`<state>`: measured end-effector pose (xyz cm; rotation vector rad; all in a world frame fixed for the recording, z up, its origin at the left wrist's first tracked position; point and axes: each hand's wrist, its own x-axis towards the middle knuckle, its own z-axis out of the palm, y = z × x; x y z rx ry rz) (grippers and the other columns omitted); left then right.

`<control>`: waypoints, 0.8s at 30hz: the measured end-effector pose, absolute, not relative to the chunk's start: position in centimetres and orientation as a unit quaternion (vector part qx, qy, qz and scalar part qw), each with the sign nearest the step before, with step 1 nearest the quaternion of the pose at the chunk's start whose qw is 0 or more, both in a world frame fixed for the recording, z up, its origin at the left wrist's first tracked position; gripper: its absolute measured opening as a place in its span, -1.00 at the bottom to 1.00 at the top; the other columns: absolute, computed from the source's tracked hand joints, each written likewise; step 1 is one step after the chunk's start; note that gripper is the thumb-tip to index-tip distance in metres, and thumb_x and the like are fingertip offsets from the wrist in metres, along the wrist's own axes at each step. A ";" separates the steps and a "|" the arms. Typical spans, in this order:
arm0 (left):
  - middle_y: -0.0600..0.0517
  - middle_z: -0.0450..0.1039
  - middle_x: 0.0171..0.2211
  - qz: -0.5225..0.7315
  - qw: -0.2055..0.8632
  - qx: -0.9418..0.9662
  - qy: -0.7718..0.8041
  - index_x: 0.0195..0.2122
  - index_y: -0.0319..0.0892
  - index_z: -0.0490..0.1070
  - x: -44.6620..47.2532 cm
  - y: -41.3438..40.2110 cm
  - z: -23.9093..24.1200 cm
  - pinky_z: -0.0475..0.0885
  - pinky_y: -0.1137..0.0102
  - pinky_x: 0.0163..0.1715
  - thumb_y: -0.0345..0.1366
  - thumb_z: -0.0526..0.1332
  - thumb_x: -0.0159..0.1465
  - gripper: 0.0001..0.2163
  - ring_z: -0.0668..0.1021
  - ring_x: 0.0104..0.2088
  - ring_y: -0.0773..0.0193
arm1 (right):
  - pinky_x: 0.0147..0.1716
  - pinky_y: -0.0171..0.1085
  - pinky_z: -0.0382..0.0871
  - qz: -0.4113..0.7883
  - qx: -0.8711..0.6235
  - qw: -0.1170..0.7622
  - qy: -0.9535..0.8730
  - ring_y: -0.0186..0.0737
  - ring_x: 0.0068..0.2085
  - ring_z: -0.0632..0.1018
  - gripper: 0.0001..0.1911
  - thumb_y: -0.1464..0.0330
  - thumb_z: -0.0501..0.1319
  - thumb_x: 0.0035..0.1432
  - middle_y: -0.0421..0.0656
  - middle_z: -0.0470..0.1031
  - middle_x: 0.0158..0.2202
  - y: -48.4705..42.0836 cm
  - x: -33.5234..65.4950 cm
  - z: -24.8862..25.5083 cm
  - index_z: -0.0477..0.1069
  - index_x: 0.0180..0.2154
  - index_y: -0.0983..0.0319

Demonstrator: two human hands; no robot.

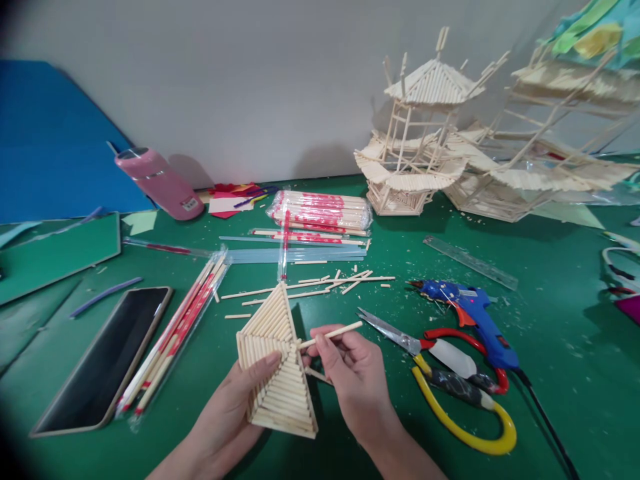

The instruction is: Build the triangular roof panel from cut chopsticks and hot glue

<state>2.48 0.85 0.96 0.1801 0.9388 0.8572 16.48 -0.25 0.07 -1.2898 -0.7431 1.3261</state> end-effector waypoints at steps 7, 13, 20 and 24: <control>-0.16 0.55 -0.31 0.406 0.794 0.078 0.446 -0.16 -0.31 0.43 2.7 0.9 1.2 0.46 0.29 -0.19 -0.43 0.35 -0.02 -0.65 0.58 -0.30 0.07 | -0.68 -0.41 0.23 0.544 -0.560 0.538 -0.317 -0.43 -0.63 0.33 -0.69 0.15 0.28 -0.08 -0.17 0.46 -0.57 -0.2 16.4 0.1 0.50 -0.38 0.26; -0.18 0.55 -0.31 0.396 0.804 0.081 0.436 -0.18 -0.34 0.44 2.5 0.8 1.0 0.45 0.28 -0.17 -0.42 0.33 0.01 -0.68 0.58 -0.28 0.06 | -0.68 -0.40 0.23 0.541 -0.566 0.536 -0.318 -0.42 -0.63 0.34 -0.69 0.15 0.28 -0.08 -0.16 0.46 -0.56 -0.2 16.4 0.0 0.50 -0.38 0.27; -0.18 0.55 -0.31 0.395 0.806 0.081 0.433 -0.14 -0.35 0.42 2.5 0.9 0.9 0.44 0.27 -0.15 -0.43 0.33 0.02 -0.66 0.58 -0.26 0.05 | -0.67 -0.40 0.24 0.540 -0.565 0.537 -0.316 -0.42 -0.62 0.33 -0.68 0.15 0.29 -0.09 -0.16 0.46 -0.57 -0.3 16.4 0.0 0.50 -0.38 0.28; -0.17 0.55 -0.29 0.396 0.804 0.085 0.435 -0.14 -0.33 0.42 2.5 0.8 1.0 0.44 0.26 -0.14 -0.43 0.32 0.03 -0.67 0.57 -0.26 0.05 | -0.67 -0.40 0.23 0.542 -0.563 0.537 -0.316 -0.43 -0.62 0.32 -0.69 0.16 0.29 -0.08 -0.16 0.46 -0.56 -0.3 16.4 0.0 0.50 -0.37 0.27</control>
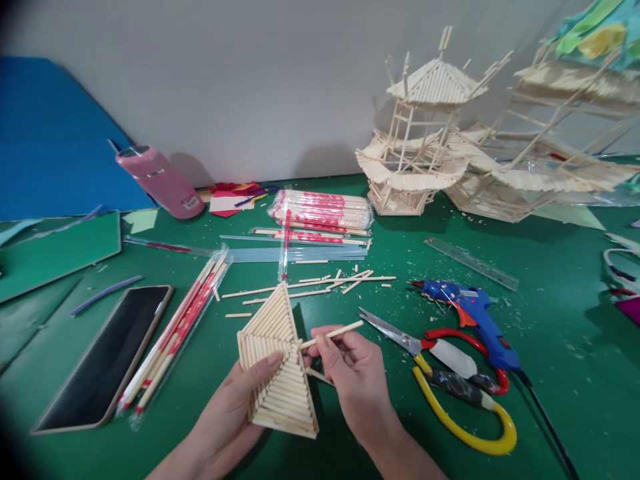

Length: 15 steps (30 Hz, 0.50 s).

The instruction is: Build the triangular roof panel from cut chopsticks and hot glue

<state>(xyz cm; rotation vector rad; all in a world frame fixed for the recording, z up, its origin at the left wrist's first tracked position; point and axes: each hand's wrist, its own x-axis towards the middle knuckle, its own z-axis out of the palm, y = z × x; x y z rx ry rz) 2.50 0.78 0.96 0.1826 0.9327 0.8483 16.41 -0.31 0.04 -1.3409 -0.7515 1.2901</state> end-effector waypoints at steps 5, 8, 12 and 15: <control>-0.17 0.55 -0.32 0.397 0.801 0.080 0.441 -0.15 -0.34 0.43 2.6 0.8 1.1 0.44 0.26 -0.15 -0.43 0.33 0.01 -0.66 0.57 -0.26 0.04 | -0.66 -0.40 0.23 0.544 -0.561 0.538 -0.315 -0.43 -0.62 0.32 -0.70 0.17 0.28 -0.07 -0.16 0.46 -0.56 -0.3 16.4 0.1 0.50 -0.37 0.27; -0.17 0.55 -0.31 0.395 0.801 0.079 0.442 -0.17 -0.34 0.44 2.6 0.8 1.3 0.44 0.27 -0.15 -0.43 0.33 0.01 -0.68 0.58 -0.26 0.05 | -0.67 -0.41 0.23 0.545 -0.561 0.538 -0.316 -0.43 -0.62 0.33 -0.70 0.17 0.28 -0.06 -0.17 0.46 -0.56 -0.2 16.4 0.0 0.49 -0.37 0.27; -0.17 0.56 -0.32 0.400 0.797 0.078 0.446 -0.17 -0.34 0.44 2.7 0.8 1.4 0.44 0.27 -0.15 -0.44 0.32 0.02 -0.69 0.58 -0.26 0.05 | -0.68 -0.40 0.23 0.545 -0.561 0.535 -0.319 -0.43 -0.63 0.32 -0.69 0.16 0.28 -0.07 -0.16 0.46 -0.56 -0.2 16.4 -0.1 0.50 -0.37 0.28; -0.17 0.56 -0.34 0.398 0.800 0.076 0.441 -0.17 -0.35 0.44 2.7 0.8 1.3 0.44 0.27 -0.14 -0.44 0.32 0.02 -0.69 0.57 -0.26 0.05 | -0.67 -0.40 0.24 0.543 -0.563 0.535 -0.320 -0.43 -0.62 0.32 -0.68 0.15 0.28 -0.07 -0.16 0.46 -0.56 -0.3 16.4 -0.2 0.50 -0.36 0.28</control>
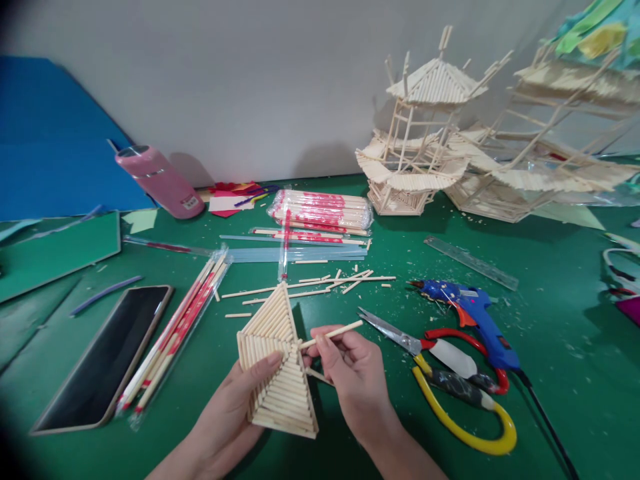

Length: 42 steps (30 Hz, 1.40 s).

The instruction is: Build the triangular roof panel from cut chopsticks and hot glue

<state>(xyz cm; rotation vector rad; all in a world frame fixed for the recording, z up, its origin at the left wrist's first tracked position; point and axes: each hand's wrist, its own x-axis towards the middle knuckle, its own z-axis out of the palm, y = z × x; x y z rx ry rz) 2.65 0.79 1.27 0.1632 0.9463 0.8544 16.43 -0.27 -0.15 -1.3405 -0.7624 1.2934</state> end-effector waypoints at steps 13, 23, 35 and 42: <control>-0.16 0.56 -0.39 0.391 0.801 0.090 0.445 -0.23 -0.34 0.46 2.5 1.1 1.2 0.46 0.25 -0.18 -0.43 0.34 -0.01 -0.72 0.58 -0.28 0.02 | -0.48 -0.33 0.34 0.537 -0.562 0.522 -0.351 -0.31 -0.47 0.43 -0.64 0.16 0.18 0.06 -0.21 0.39 -0.52 -0.6 17.0 -0.1 0.41 -0.15 0.25; -0.16 0.56 -0.37 0.406 0.796 0.095 0.438 -0.22 -0.33 0.44 2.4 0.9 0.6 0.49 0.29 -0.29 -0.42 0.29 0.05 -0.76 0.59 -0.36 0.09 | -0.20 -0.21 0.40 0.168 -0.589 0.343 -0.712 -0.11 -0.14 0.44 -0.66 0.36 0.16 0.06 0.00 0.37 -0.12 -3.6 19.2 -1.9 0.31 -0.07 0.23; -0.16 0.56 -0.36 0.421 0.795 0.104 0.423 -0.19 -0.34 0.43 2.4 0.8 0.8 0.46 0.31 -0.23 -0.43 0.28 0.07 -0.74 0.58 -0.30 0.10 | -0.43 -0.29 0.36 0.209 -0.560 0.285 -0.749 -0.24 -0.38 0.45 -0.78 0.40 -0.04 0.22 -0.11 0.40 -0.41 -3.3 19.6 -1.0 0.37 -0.22 0.23; -0.15 0.56 -0.34 0.422 0.804 0.121 0.401 -0.23 -0.33 0.46 2.3 0.8 0.8 0.46 0.36 -0.26 -0.43 0.25 0.11 -0.81 0.58 -0.33 0.15 | -0.49 -0.35 0.30 0.227 -0.555 0.304 -0.740 -0.30 -0.44 0.42 -0.78 0.38 0.02 0.19 -0.16 0.36 -0.46 -2.6 19.9 0.7 0.38 -0.16 0.20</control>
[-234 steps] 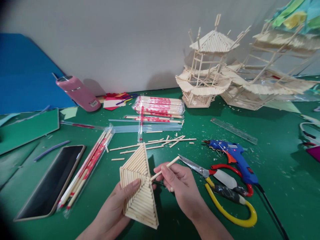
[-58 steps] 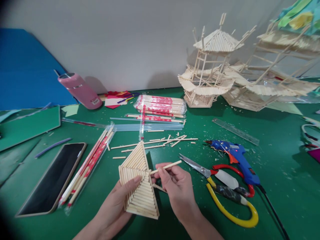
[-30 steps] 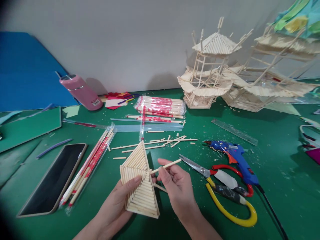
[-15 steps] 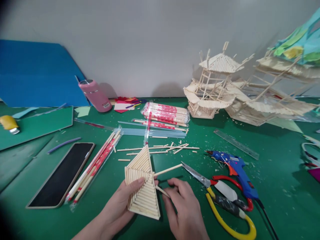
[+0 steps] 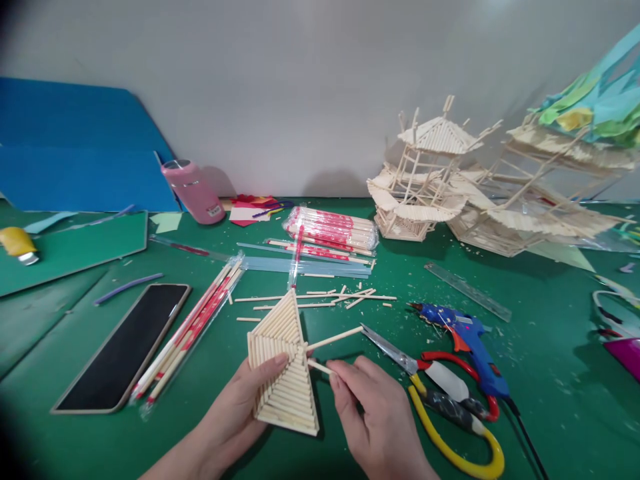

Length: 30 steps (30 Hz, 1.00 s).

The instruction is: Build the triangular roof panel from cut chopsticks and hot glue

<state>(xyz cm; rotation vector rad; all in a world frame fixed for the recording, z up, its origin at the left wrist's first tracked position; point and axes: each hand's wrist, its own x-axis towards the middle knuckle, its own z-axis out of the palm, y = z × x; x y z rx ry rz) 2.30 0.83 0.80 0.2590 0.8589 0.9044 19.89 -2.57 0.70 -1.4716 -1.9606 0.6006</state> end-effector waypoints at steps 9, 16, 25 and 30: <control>-0.15 0.55 -0.36 0.419 0.805 0.137 0.396 -0.23 -0.33 0.47 2.1 0.6 0.5 0.46 0.40 -0.33 -0.40 0.25 0.12 -0.81 0.58 -0.39 0.19 | -0.51 -0.37 0.28 0.219 -0.559 0.310 -0.737 -0.34 -0.47 0.40 -0.80 0.39 0.04 0.18 -0.18 0.33 -0.50 -1.9 19.6 1.5 0.41 -0.22 0.24; -0.18 0.55 -0.38 0.411 0.813 0.137 0.388 -0.25 -0.36 0.46 2.1 0.8 0.3 0.46 0.38 -0.34 -0.38 0.27 0.10 -0.79 0.58 -0.40 0.18 | -0.53 -0.42 0.27 0.266 -0.577 0.344 -0.691 -0.37 -0.50 0.39 -0.81 0.34 0.07 0.16 -0.22 0.35 -0.48 -1.8 19.4 0.9 0.35 -0.18 0.18; -0.18 0.55 -0.41 0.414 0.811 0.116 0.396 -0.24 -0.35 0.44 2.2 0.8 0.6 0.46 0.36 -0.33 -0.42 0.25 0.11 -0.82 0.58 -0.35 0.14 | -0.54 -0.43 0.17 0.465 -0.613 0.426 -0.476 -0.40 -0.50 0.29 -0.80 0.21 0.19 0.06 -0.28 0.27 -0.54 -1.6 18.7 0.2 0.29 -0.46 0.19; -0.16 0.55 -0.40 0.414 0.808 0.120 0.401 -0.25 -0.33 0.45 2.1 0.9 0.6 0.46 0.37 -0.33 -0.40 0.26 0.10 -0.82 0.57 -0.31 0.12 | -0.56 -0.41 0.20 0.504 -0.604 0.444 -0.428 -0.41 -0.55 0.33 -0.77 0.18 0.24 -0.01 -0.26 0.35 -0.57 -1.2 18.6 0.4 0.35 -0.48 0.22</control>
